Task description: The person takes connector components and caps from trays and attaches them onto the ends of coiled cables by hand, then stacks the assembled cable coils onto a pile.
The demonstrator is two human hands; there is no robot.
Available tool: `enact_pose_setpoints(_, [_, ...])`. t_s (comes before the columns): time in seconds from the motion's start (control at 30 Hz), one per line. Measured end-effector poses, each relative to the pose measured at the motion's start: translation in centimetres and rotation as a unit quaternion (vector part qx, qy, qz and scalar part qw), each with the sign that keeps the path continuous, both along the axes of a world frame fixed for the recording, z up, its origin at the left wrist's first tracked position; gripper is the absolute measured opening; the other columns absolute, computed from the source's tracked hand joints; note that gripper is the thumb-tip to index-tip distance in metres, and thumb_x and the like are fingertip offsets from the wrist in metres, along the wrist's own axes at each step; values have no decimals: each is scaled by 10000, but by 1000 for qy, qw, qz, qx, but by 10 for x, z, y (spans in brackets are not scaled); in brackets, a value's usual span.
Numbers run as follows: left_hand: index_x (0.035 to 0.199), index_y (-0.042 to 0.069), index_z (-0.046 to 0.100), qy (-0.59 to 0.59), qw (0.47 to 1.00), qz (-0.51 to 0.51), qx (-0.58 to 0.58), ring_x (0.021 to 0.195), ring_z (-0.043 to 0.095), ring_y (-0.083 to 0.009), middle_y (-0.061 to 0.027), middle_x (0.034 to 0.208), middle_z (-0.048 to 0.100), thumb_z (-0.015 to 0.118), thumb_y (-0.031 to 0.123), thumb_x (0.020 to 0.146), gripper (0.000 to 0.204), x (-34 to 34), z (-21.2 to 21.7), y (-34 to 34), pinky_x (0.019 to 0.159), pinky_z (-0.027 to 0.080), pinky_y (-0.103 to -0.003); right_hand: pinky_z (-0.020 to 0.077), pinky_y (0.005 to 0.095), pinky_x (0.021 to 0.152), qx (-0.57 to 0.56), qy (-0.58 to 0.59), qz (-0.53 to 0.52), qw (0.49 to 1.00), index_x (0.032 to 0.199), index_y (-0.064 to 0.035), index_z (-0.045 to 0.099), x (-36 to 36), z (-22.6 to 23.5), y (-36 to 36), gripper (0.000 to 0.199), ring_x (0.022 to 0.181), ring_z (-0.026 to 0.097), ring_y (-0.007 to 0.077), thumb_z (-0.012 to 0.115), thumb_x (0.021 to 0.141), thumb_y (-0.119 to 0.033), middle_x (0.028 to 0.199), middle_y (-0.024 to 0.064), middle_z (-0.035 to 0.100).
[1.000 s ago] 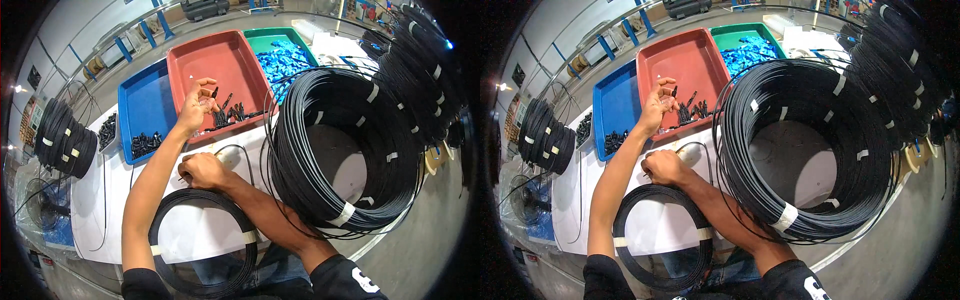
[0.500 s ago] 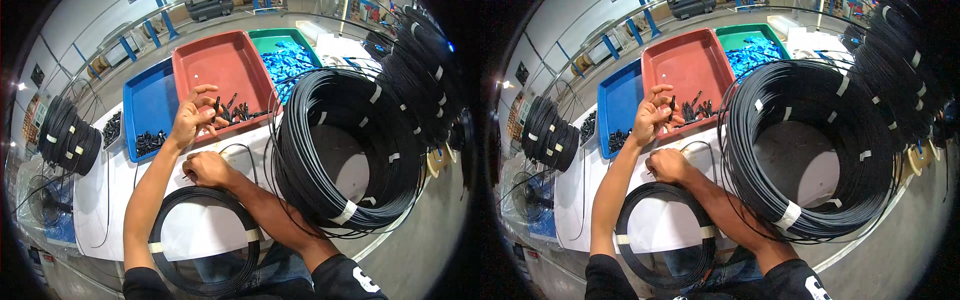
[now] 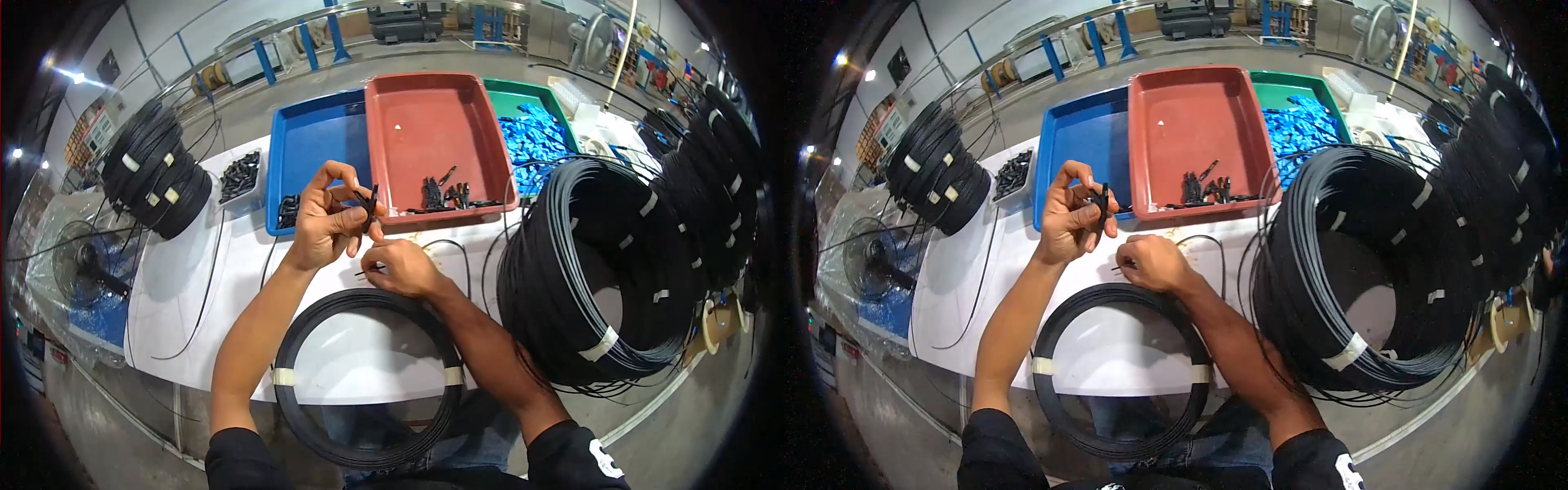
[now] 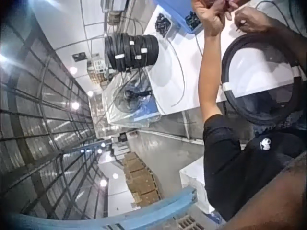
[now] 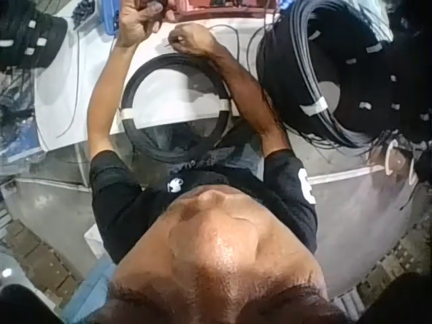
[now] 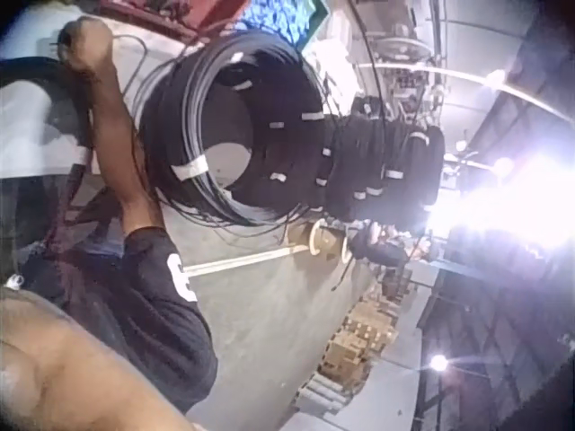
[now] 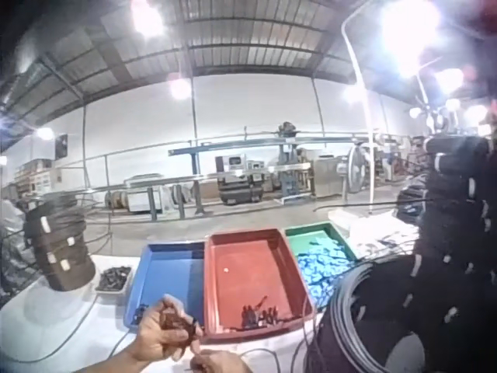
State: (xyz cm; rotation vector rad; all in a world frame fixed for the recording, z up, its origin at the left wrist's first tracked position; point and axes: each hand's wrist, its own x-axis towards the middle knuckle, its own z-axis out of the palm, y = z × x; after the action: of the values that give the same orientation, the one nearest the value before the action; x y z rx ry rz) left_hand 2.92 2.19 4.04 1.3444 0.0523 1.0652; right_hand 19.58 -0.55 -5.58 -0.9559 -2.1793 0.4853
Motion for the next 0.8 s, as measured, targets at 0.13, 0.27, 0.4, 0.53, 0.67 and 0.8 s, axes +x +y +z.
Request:
enact_pose_setpoints(0.13, [1265, 43, 400, 94, 986, 116, 79, 754, 733, -254, -173, 974, 706, 687, -22, 878, 486, -30, 3, -22, 445, 488, -202, 533, 427, 716, 2, -16, -11, 1000, 845, -96, 704, -1, 1, -1, 100, 804, 671, 315, 691, 763, -152, 851, 89, 676])
enact_pose_setpoints(0.27, [1143, -28, 550, 198, 954, 203, 95, 805, 724, -186, -124, 959, 696, 629, -160, 819, 359, -55, 7, -46, 705, 594, -264, 529, 395, 699, 16, 9, -14, 1000, 852, -83, 707, 7, 6, -2, 108, 789, 672, 302, 714, 748, -110, 838, 94, 673])
enact_pose_setpoints(0.4, [972, -70, 644, 232, 938, 242, 85, 802, 720, -172, -132, 933, 694, 639, -156, 804, 189, -77, 4, -56, 718, 605, -274, 530, 392, 725, -24, -1, -13, 1000, 863, -56, 710, 8, 17, -2, 141, 796, 676, 304, 707, 761, -153, 855, 117, 685])
enact_pose_setpoints(0.53, [986, -57, 658, 262, 935, 231, 64, 758, 719, -164, -116, 914, 708, 655, -120, 820, 178, -90, -7, -55, 642, 580, -249, 462, 305, 576, -23, 18, -4, 1000, 880, -32, 716, 7, 13, -3, 136, 637, 587, 183, 722, 766, -106, 792, 82, 665])
enact_pose_setpoints(0.67, [1018, -1, 686, 265, 948, 174, 34, 716, 706, -122, -72, 898, 727, 694, -13, 854, 165, -102, -21, -51, 509, 449, -191, 419, 269, 571, -78, 37, -30, 996, 917, -29, 734, 5, 24, -11, 140, 647, 561, 139, 720, 789, -83, 829, 67, 669])
enact_pose_setpoints(0.8, [1032, -9, 683, 253, 957, 144, 4, 731, 680, -110, -67, 908, 722, 691, -16, 850, 183, -105, -31, -47, 568, 476, -201, 390, 247, 558, -137, 100, -37, 985, 941, -15, 737, 9, 36, -18, 128, 646, 507, 72, 750, 824, -63, 849, 35, 669])
